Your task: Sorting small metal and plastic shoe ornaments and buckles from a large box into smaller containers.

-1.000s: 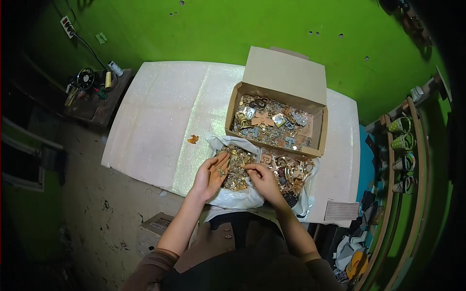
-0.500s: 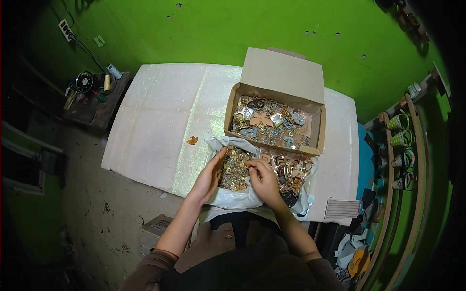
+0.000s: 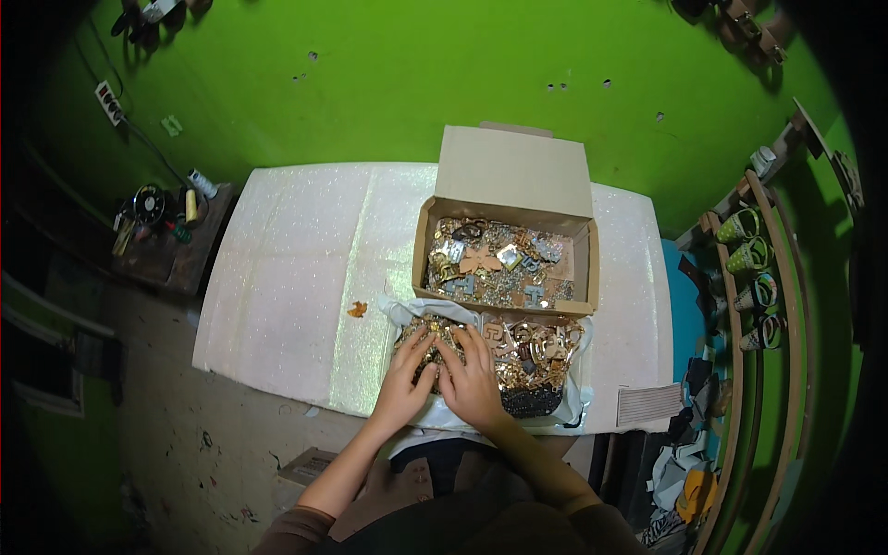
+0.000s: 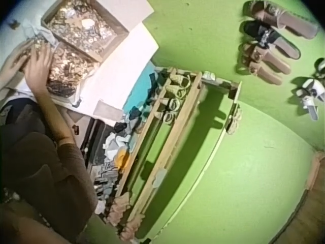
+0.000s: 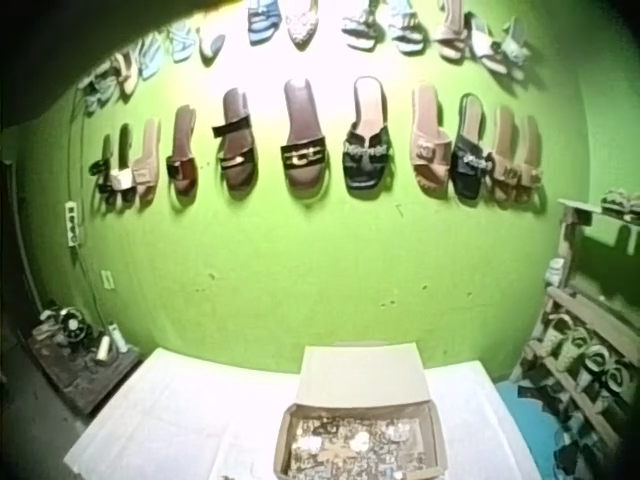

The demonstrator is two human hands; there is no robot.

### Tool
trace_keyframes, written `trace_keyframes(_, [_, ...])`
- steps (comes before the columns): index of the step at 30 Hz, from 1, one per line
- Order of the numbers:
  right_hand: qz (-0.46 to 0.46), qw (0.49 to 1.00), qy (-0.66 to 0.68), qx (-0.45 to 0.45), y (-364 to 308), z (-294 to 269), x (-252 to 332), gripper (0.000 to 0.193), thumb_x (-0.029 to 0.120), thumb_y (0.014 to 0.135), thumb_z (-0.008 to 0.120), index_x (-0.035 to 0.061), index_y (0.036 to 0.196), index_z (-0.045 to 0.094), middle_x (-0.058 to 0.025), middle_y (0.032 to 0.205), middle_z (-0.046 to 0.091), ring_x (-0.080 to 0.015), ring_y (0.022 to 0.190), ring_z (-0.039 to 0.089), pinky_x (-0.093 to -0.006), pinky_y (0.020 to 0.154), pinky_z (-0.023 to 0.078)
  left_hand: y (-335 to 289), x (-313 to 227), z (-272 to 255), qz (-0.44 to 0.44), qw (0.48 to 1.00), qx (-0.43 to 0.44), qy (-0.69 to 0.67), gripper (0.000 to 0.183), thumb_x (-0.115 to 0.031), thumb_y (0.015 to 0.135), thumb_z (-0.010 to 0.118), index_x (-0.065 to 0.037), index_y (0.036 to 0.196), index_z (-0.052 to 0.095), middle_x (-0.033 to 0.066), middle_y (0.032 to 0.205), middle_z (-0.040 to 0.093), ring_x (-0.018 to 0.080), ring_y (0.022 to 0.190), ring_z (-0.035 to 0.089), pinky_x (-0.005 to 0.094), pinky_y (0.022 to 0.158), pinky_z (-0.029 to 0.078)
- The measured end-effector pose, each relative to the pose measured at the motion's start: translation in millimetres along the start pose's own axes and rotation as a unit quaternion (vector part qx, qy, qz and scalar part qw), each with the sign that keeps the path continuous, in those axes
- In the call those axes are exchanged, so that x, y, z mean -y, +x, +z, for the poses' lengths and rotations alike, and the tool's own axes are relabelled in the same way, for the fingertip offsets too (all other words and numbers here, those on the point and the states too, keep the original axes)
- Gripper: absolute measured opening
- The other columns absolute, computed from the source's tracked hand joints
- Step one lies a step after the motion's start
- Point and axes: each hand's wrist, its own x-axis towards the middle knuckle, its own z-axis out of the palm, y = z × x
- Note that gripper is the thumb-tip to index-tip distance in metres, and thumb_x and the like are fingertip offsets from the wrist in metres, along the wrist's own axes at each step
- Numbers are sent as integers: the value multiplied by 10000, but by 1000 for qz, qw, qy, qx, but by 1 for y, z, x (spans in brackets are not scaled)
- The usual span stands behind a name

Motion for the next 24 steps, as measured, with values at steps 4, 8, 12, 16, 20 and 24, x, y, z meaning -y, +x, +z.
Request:
trace_keyframes(4, [11,1000,1,-21,1,2,1,416,75,739,522,47,1151,476,-205,1213,380,-403,1159,322,-471,956,282,7,5,-8,83,994,-6,71,435,-78,798,495,-5,1220,418,206,1299,338,359,1218,314,368,1000,259])
trace_keyframes(8, [71,997,10,-12,0,1,3,491,84,737,532,46,1213,419,-237,1233,352,-452,1142,319,-486,954,279,9,3,-16,83,988,55,117,491,-159,793,519,-22,1244,383,213,1304,318,406,1162,356,411,971,295])
trace_keyframes(12, [82,996,28,-27,1,1,6,520,72,737,538,28,1231,384,-265,1225,341,-451,1142,318,-490,945,289,8,6,-26,65,991,73,92,471,-144,798,516,-33,1239,395,210,1293,336,397,1156,368,399,957,321])
trace_keyframes(16, [156,985,63,-38,-10,-1,7,554,103,749,549,17,1251,333,-256,1226,343,-423,1130,346,-453,935,317,12,2,-31,70,994,67,49,417,-115,808,498,-25,1209,429,191,1272,375,349,1156,391,361,948,335])
trace_keyframes(20, [215,966,139,-21,-13,-10,6,521,124,778,552,10,1240,339,-206,1154,437,-348,1080,433,-389,916,352,24,6,-40,61,996,59,15,347,-96,809,493,-26,1149,484,160,1225,434,325,1121,437,349,923,361])
trace_keyframes(24, [256,940,225,-34,-3,-25,-12,258,77,802,533,13,1051,519,-141,919,563,-257,795,576,-326,712,458,42,2,-37,81,995,63,11,313,-92,808,495,-26,1114,507,149,1176,463,308,1083,467,339,902,378])
